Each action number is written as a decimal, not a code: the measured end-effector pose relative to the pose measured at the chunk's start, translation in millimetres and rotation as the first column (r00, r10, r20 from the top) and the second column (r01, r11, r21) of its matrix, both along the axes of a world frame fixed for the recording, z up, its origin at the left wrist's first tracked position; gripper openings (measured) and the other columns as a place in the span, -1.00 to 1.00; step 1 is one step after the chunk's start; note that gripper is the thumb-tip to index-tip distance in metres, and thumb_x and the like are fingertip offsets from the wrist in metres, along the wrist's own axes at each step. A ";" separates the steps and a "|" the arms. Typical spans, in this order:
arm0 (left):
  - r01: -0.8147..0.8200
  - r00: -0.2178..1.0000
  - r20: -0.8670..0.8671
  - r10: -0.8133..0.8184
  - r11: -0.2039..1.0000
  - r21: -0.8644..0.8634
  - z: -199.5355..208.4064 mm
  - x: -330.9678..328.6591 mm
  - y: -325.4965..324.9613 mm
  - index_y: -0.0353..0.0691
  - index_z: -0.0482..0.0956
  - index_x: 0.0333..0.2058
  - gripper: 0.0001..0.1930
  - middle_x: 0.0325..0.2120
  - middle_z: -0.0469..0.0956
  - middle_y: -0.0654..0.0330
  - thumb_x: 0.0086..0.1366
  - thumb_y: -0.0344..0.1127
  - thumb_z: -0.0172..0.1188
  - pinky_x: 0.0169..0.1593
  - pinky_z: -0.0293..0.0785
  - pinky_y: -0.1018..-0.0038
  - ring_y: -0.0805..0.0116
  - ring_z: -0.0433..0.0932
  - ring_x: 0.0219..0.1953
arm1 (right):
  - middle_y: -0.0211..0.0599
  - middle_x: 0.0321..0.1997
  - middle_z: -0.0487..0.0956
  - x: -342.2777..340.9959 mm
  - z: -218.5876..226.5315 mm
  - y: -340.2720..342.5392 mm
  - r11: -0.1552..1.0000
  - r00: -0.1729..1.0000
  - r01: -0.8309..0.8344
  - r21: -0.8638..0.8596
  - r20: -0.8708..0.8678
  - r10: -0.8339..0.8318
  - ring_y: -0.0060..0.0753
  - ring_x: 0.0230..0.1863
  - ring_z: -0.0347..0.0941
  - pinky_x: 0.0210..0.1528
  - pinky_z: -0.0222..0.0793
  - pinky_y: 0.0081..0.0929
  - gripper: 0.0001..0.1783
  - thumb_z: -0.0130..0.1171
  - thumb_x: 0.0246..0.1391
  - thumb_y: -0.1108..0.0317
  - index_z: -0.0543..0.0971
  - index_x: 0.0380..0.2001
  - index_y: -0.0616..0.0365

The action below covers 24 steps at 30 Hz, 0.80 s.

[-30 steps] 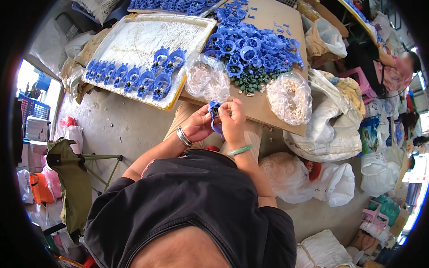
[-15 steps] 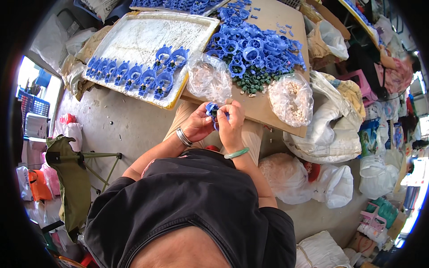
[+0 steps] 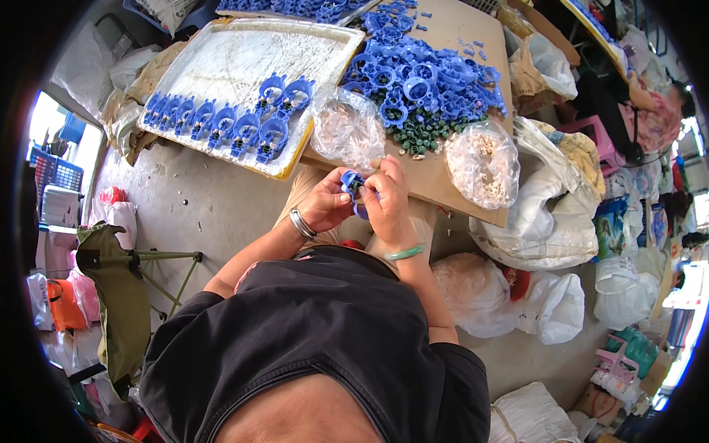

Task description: Assembling small blue plastic circular parts by inserting white components into them.

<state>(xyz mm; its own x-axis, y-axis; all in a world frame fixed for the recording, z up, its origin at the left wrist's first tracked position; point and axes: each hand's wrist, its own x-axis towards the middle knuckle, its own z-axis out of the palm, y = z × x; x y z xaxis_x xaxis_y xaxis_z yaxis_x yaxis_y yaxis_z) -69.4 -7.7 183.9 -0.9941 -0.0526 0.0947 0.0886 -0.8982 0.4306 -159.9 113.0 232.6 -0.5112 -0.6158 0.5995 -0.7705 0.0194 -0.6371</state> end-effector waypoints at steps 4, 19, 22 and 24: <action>0.029 0.999 0.031 -0.028 0.998 -0.050 7.7 0.2 0.3 -0.11 0.31 -0.14 -0.62 -0.27 0.41 0.29 0.03 -0.47 0.18 -0.12 0.37 0.39 0.41 0.41 -0.19 | -0.10 -0.23 0.36 -7.0 14.5 5.2 0.989 0.993 -0.052 0.137 -0.099 0.066 0.02 -0.05 0.23 -0.02 0.14 -0.20 -0.86 0.13 -0.30 0.54 0.39 -0.57 0.20; 0.092 0.994 0.055 -0.091 0.996 -0.010 3.9 1.0 -2.8 -0.13 0.35 -0.15 -0.63 -0.27 0.44 0.30 0.02 -0.42 0.20 -0.09 0.36 0.33 0.40 0.43 -0.17 | -0.13 -0.28 0.36 -16.6 22.3 8.7 0.958 0.970 -0.237 0.162 0.095 0.224 -0.05 -0.12 0.26 -0.09 0.14 -0.28 -0.87 0.14 -0.32 0.54 0.38 -0.63 0.20; 0.099 0.993 0.063 -0.098 0.995 -0.021 0.5 1.0 -3.9 -0.14 0.34 -0.13 -0.60 -0.25 0.44 0.30 0.01 -0.41 0.21 -0.08 0.34 0.36 0.40 0.42 -0.15 | -0.14 -0.29 0.36 -13.1 23.1 8.0 0.972 0.983 -0.182 0.147 0.012 0.183 -0.05 -0.13 0.26 -0.12 0.15 -0.26 -0.86 0.15 -0.34 0.54 0.38 -0.63 0.20; 0.102 0.992 0.071 -0.100 0.994 -0.031 -0.2 1.1 -3.7 -0.15 0.35 -0.13 -0.61 -0.26 0.45 0.29 0.01 -0.42 0.21 -0.09 0.35 0.37 0.40 0.42 -0.15 | -0.14 -0.28 0.37 -12.8 25.9 7.9 0.966 0.981 -0.193 0.169 0.016 0.193 -0.05 -0.11 0.26 -0.11 0.15 -0.26 -0.86 0.15 -0.34 0.53 0.38 -0.64 0.19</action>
